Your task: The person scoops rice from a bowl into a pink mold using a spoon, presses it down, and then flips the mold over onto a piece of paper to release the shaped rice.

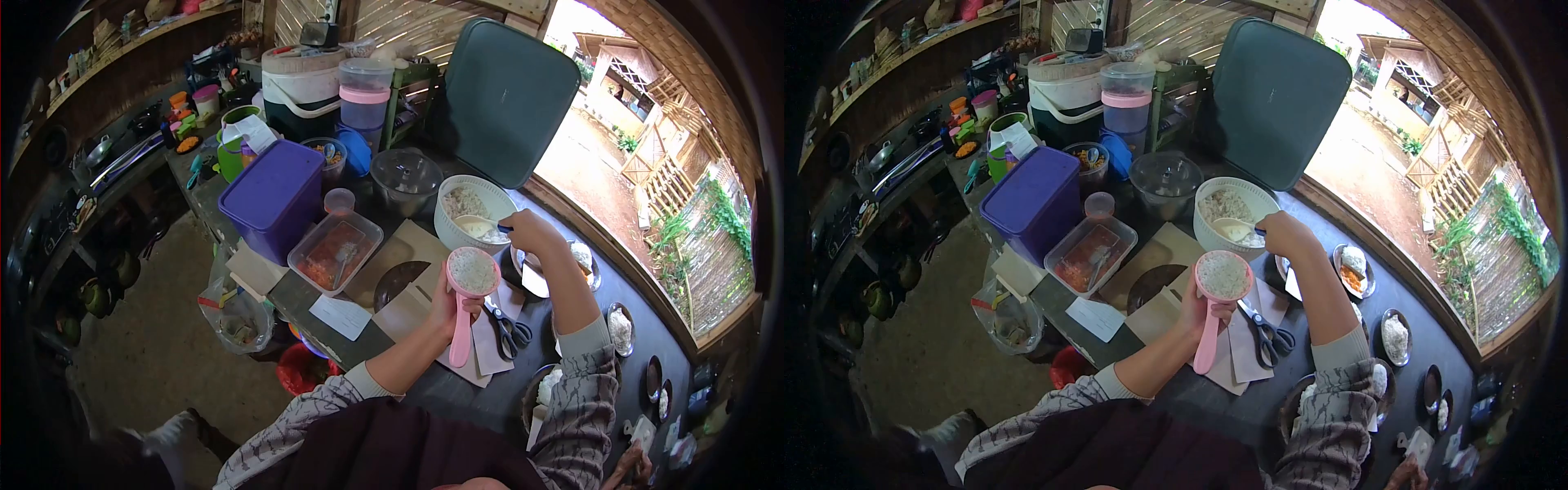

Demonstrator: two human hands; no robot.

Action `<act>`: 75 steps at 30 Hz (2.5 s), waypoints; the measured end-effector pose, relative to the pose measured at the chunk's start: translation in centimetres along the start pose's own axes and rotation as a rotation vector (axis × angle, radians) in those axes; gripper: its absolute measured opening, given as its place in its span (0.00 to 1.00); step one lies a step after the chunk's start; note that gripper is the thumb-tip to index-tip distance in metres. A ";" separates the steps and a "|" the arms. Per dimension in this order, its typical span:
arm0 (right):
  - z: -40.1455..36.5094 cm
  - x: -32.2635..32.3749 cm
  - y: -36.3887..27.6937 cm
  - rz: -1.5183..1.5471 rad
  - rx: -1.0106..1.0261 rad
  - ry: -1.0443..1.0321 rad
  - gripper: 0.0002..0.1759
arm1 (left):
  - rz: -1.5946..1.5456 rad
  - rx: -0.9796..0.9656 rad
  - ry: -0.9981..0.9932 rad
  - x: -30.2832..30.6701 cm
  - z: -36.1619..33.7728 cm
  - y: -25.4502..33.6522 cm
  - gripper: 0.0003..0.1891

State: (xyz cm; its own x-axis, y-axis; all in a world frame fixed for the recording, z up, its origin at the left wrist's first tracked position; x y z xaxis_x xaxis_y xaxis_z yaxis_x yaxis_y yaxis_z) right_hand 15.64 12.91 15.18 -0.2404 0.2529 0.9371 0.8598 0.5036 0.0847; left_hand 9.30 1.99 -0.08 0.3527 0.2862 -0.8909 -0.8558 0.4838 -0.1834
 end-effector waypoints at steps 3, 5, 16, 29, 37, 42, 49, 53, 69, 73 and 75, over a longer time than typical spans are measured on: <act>0.1 0.1 0.0 0.007 -0.022 -0.028 0.24 | 0.019 -0.006 0.016 -0.2 0.0 -0.1 0.34; 0.2 0.2 0.2 0.018 -0.018 -0.026 0.25 | 0.048 -0.021 0.034 -0.6 0.1 -0.1 0.36; 0.5 0.5 2.0 0.386 0.032 -0.249 0.16 | 0.074 -0.021 0.046 -0.3 0.0 -0.1 0.36; 0.9 -1.9 5.2 0.822 0.008 -0.243 0.16 | 0.049 -0.021 0.073 0.3 0.1 0.0 0.36; -0.7 -2.1 6.6 0.782 -0.010 -0.086 0.14 | 0.064 -0.034 0.076 0.7 0.1 0.3 0.34; -2.8 -3.0 6.4 0.871 -0.011 -0.094 0.16 | 0.075 -0.032 0.084 0.7 0.2 0.4 0.34; -9.0 -3.6 5.7 0.906 -0.037 -0.056 0.18 | 0.087 -0.029 0.116 0.0 0.0 0.2 0.35; -13.6 -5.3 4.6 0.910 -0.016 0.074 0.17 | 0.075 -0.004 0.039 0.1 -0.2 0.1 0.32; -21.2 -8.3 1.0 0.420 0.042 0.714 0.14 | 0.073 0.140 0.071 -1.9 -0.5 -1.3 0.37; -21.7 -8.4 0.9 0.387 0.034 0.718 0.14 | 0.072 0.170 0.047 -2.1 -0.5 -1.5 0.37; -21.8 -8.5 1.0 0.413 0.027 0.715 0.14 | 0.047 0.196 0.035 -2.1 -0.5 -1.7 0.36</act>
State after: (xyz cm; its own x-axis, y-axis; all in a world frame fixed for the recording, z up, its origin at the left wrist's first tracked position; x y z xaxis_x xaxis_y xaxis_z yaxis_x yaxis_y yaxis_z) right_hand 28.36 -6.80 14.71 0.4456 -0.1600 0.8808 0.8026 0.5072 -0.3139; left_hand 9.79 0.13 1.87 0.2978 0.2853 -0.9110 -0.7797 0.6234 -0.0596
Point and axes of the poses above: each hand's wrist, its own z-axis towards the middle knuckle, its own x-axis out of the back of the hand, y = z × x, the point moved 5 cm from there along z, towards the middle knuckle, and after that the axes turned 13 degrees about -y, right-handed, at the moved point
